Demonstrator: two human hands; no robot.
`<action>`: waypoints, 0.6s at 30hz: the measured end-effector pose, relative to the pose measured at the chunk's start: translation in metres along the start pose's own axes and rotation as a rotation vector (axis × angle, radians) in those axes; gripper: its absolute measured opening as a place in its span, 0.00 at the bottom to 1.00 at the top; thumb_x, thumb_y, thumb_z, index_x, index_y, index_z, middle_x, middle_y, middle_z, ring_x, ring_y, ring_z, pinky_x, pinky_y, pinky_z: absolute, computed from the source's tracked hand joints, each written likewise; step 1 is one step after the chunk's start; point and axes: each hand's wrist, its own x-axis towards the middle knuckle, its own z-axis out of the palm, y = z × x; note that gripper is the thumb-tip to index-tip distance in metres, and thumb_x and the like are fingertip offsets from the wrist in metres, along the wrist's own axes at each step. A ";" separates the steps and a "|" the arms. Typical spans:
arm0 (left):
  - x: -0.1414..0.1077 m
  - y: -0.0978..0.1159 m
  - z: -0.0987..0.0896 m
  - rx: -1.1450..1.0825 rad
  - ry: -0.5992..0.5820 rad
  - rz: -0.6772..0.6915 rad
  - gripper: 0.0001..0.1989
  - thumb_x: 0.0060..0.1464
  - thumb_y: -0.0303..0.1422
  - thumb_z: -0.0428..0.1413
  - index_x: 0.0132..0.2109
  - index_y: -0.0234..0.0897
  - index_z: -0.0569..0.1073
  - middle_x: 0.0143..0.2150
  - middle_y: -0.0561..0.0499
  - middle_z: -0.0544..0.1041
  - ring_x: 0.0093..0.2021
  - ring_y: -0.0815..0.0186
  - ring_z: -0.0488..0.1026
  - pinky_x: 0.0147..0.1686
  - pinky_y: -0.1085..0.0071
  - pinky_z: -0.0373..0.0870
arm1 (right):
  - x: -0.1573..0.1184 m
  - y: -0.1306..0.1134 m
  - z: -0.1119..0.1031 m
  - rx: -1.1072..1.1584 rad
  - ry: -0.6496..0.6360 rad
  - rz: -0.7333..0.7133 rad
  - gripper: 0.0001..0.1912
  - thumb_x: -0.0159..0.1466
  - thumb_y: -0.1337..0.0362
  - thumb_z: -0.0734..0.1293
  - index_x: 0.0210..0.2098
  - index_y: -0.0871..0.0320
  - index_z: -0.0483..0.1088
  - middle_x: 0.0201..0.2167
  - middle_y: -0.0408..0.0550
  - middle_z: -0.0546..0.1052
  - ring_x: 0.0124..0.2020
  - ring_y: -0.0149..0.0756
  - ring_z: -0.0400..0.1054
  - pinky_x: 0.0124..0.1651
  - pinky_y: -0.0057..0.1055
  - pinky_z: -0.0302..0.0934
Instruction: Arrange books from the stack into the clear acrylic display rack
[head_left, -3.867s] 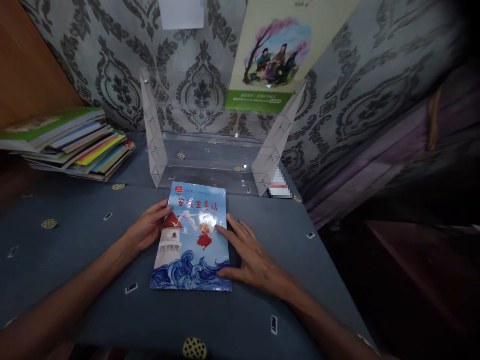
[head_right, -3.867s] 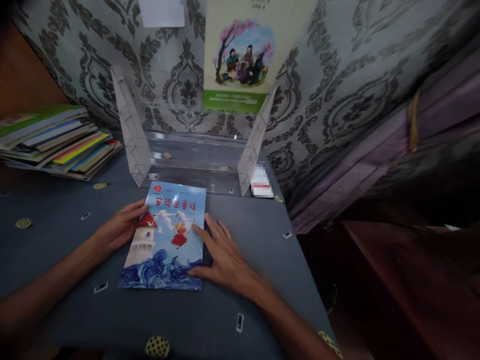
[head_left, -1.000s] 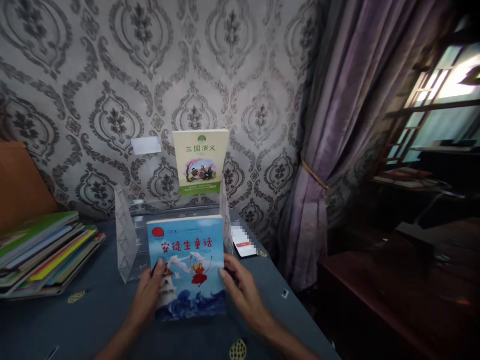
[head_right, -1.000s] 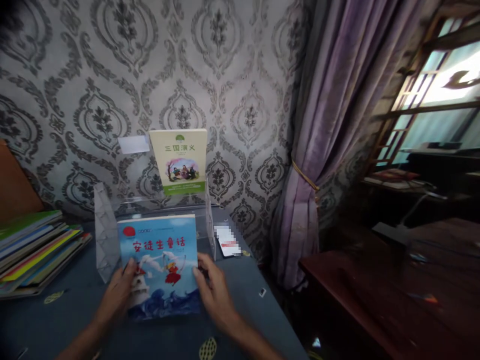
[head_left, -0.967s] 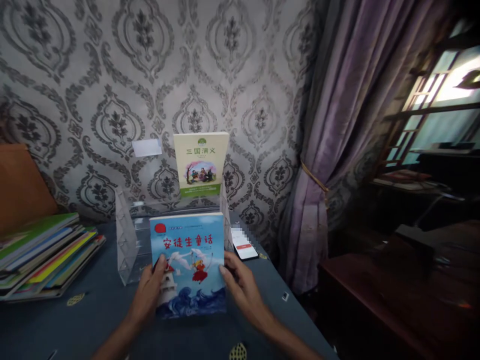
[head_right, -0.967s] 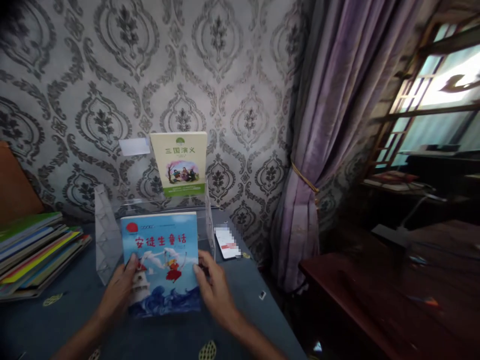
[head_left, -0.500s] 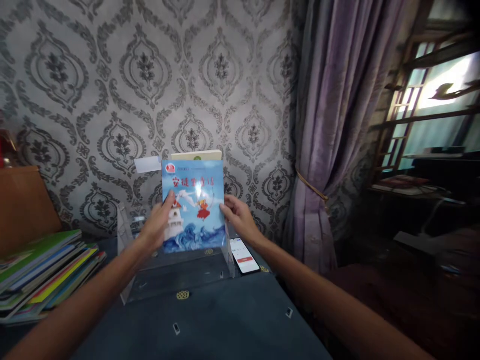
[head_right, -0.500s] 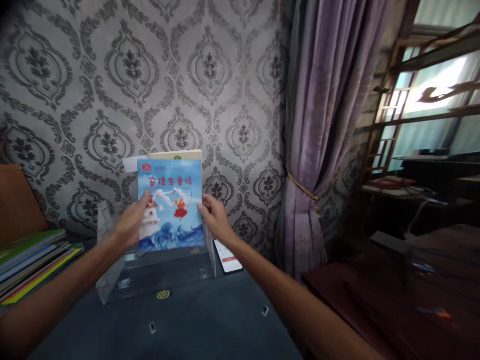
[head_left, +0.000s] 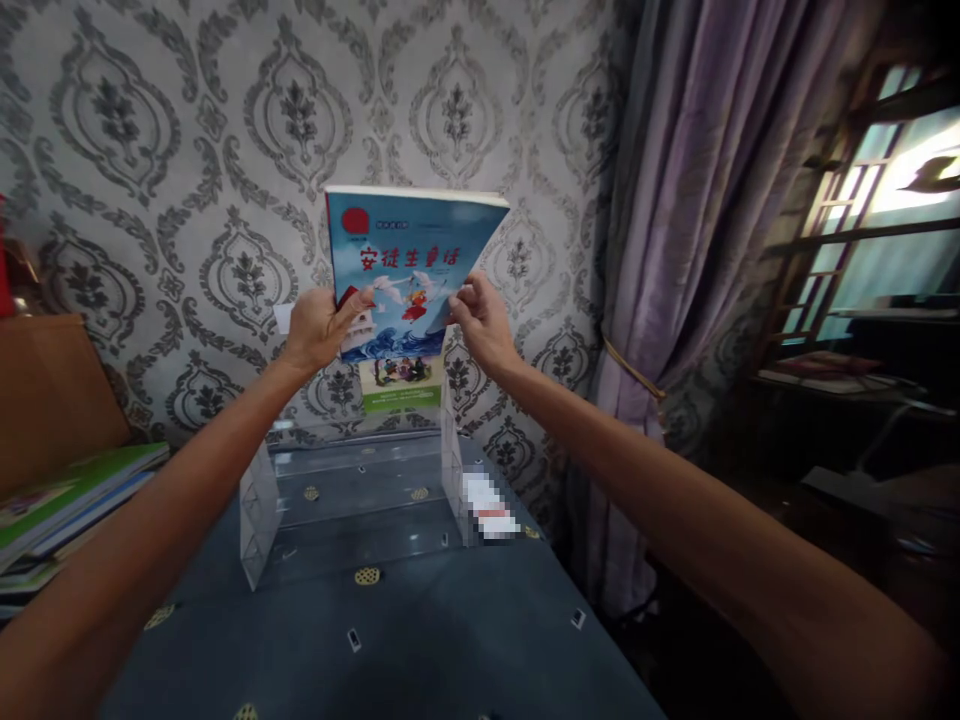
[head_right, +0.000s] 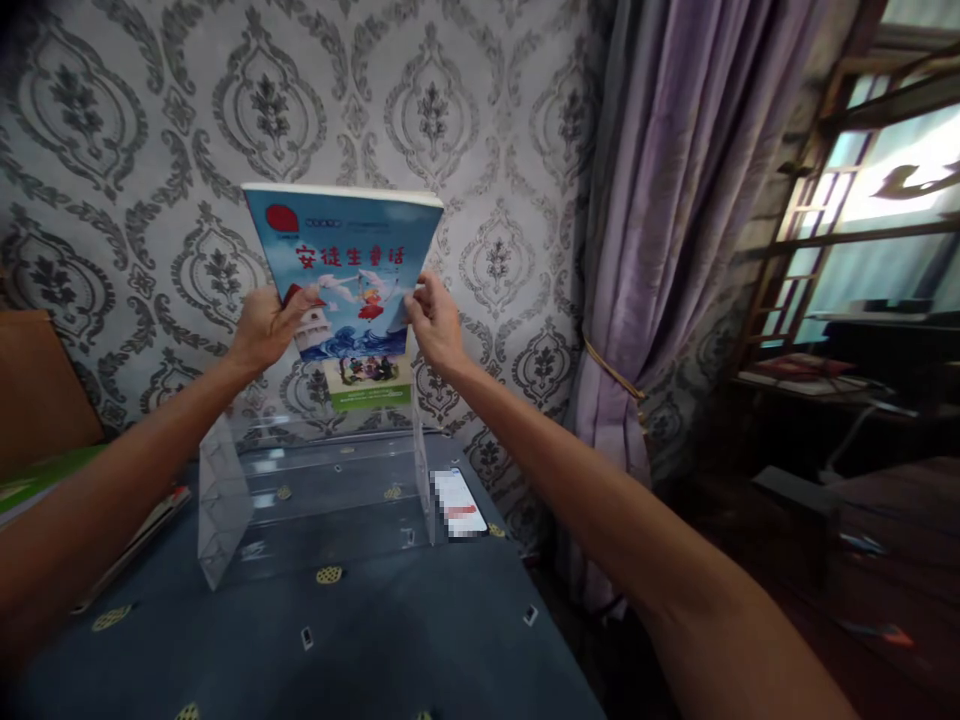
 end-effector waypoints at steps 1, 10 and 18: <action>-0.002 -0.001 0.000 0.091 -0.010 0.014 0.27 0.60 0.57 0.49 0.28 0.38 0.71 0.23 0.50 0.70 0.33 0.61 0.73 0.30 0.69 0.63 | -0.003 0.002 0.000 0.010 -0.002 -0.005 0.11 0.69 0.54 0.62 0.47 0.50 0.60 0.32 0.42 0.72 0.34 0.35 0.69 0.40 0.37 0.71; -0.016 -0.018 0.004 0.541 -0.038 0.052 0.28 0.61 0.56 0.49 0.25 0.39 0.67 0.21 0.48 0.69 0.27 0.59 0.70 0.29 0.65 0.56 | -0.020 0.008 0.002 0.010 -0.015 0.014 0.13 0.67 0.52 0.63 0.45 0.50 0.61 0.31 0.42 0.73 0.33 0.35 0.69 0.39 0.36 0.71; -0.022 -0.027 0.008 0.570 -0.085 0.032 0.30 0.61 0.57 0.49 0.21 0.40 0.64 0.19 0.48 0.67 0.25 0.61 0.68 0.28 0.66 0.54 | -0.032 0.013 0.003 -0.001 -0.059 0.050 0.13 0.67 0.50 0.63 0.46 0.49 0.61 0.35 0.45 0.75 0.37 0.38 0.72 0.42 0.41 0.72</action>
